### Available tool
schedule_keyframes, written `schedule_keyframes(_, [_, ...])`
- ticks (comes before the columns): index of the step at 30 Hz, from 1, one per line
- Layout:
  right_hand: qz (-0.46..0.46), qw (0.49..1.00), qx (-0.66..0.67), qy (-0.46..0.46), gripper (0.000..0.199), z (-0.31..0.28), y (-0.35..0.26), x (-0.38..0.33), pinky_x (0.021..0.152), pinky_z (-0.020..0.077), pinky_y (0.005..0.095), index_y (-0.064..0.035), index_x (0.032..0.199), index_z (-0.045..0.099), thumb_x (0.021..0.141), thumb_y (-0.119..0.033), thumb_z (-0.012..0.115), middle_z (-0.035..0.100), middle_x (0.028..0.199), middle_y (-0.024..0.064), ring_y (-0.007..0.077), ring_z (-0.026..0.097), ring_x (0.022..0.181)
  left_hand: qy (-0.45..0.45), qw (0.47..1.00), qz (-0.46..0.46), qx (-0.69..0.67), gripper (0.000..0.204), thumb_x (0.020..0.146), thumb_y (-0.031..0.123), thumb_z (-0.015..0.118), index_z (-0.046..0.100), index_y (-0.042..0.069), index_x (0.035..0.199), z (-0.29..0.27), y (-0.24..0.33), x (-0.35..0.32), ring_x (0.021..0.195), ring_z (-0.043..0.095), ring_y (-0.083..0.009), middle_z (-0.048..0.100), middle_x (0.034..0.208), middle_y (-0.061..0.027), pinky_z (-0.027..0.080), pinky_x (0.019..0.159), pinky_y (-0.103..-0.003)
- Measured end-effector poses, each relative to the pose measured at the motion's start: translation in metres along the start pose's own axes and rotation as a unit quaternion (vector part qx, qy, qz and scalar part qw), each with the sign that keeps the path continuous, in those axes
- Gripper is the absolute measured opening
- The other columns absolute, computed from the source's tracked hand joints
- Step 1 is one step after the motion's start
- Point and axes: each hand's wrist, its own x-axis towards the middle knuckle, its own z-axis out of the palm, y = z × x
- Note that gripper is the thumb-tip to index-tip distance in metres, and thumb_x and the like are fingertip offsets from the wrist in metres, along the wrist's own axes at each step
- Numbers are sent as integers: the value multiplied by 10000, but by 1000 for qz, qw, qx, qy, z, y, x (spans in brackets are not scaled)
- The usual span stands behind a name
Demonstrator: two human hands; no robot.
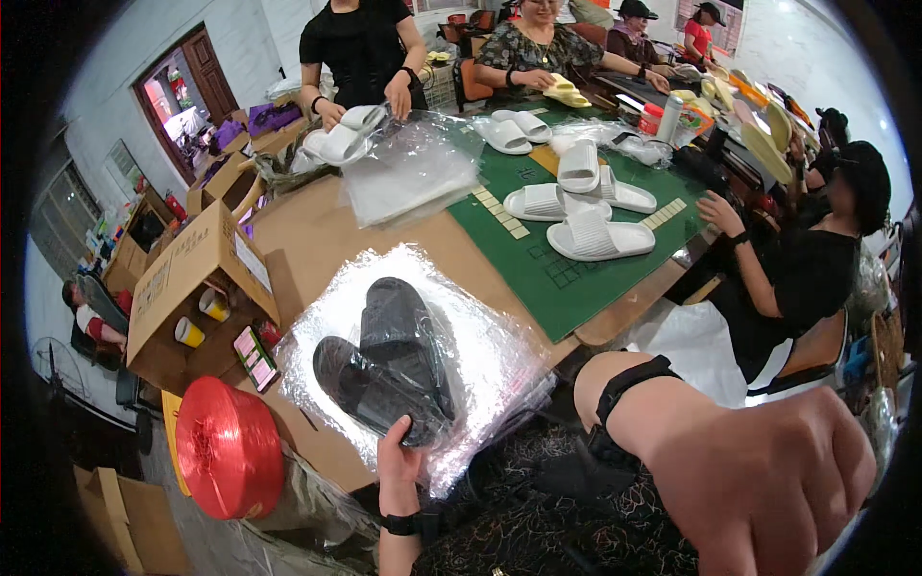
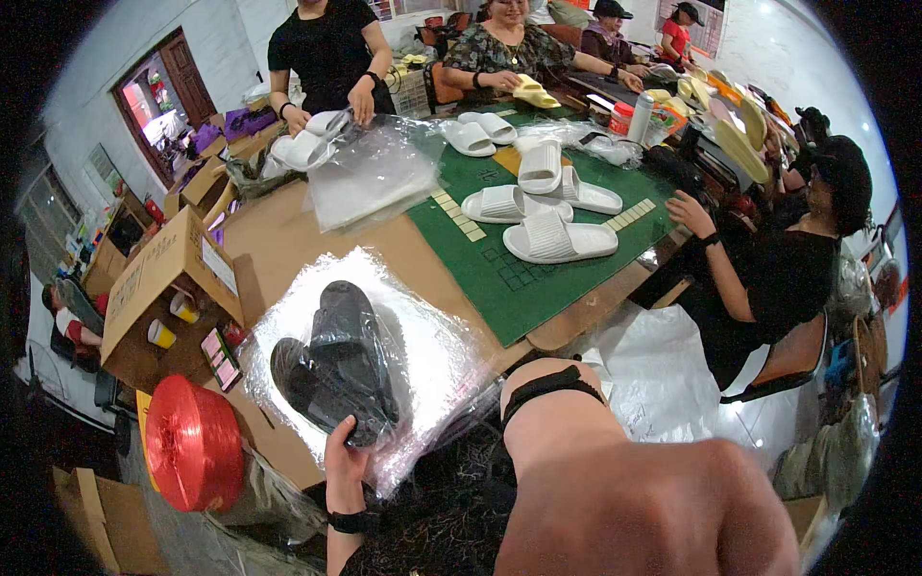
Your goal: The recorder is bagging pairs of slippers into plastic bags at a factory table.
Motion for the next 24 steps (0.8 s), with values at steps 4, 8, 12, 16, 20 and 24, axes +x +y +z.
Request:
schedule_keyframes(4, [30,999,41,-6,366,-11,9,13,957,544,518,-19,501,493,821,159,498,531,541,104,177,507,523,19,1000,-5,-23,294,866,-16,569,576,-76,1154,3,-3,2,997,655,-306,657,1102,-168,541,898,-460])
schedule_keyframes(8, [-8,999,27,-46,341,-15,5,6,941,549,525,-19,511,506,809,147,511,511,520,98,162,486,496,-26,1000,-9,10,187,884,68,595,632,-57,1018,25,5,-6,944,670,-273,682,1007,-131,547,862,-411])
schedule_keyframes(12, [27,998,27,53,322,-11,7,-9,928,554,515,-18,526,526,808,139,520,509,517,99,163,489,489,10,1000,28,9,166,889,90,608,636,-42,986,15,8,-9,900,673,-253,682,979,-121,549,808,-390])
schedule_keyframes(16, [-52,994,-31,-86,277,-15,6,-2,739,495,467,-32,573,520,840,43,525,472,517,104,194,471,492,-5,1000,14,1,170,879,74,601,633,-47,993,12,-1,6,916,672,-264,681,998,-130,551,821,-398])
schedule_keyframes(20, [-23,979,3,-204,297,-54,6,12,921,551,500,-49,581,588,860,41,541,520,525,94,186,527,513,-16,999,-15,-38,282,869,-1,581,581,-93,1136,15,-2,7,1008,647,-312,649,1115,-172,534,901,-443])
schedule_keyframes(24, [-20,990,-130,42,311,-102,53,-52,667,401,403,-125,624,574,900,-268,576,560,651,-12,140,447,559,15,1000,-7,-17,322,861,-10,570,562,-96,1171,-16,-2,2,1013,646,-318,641,1140,-181,520,923,-468])
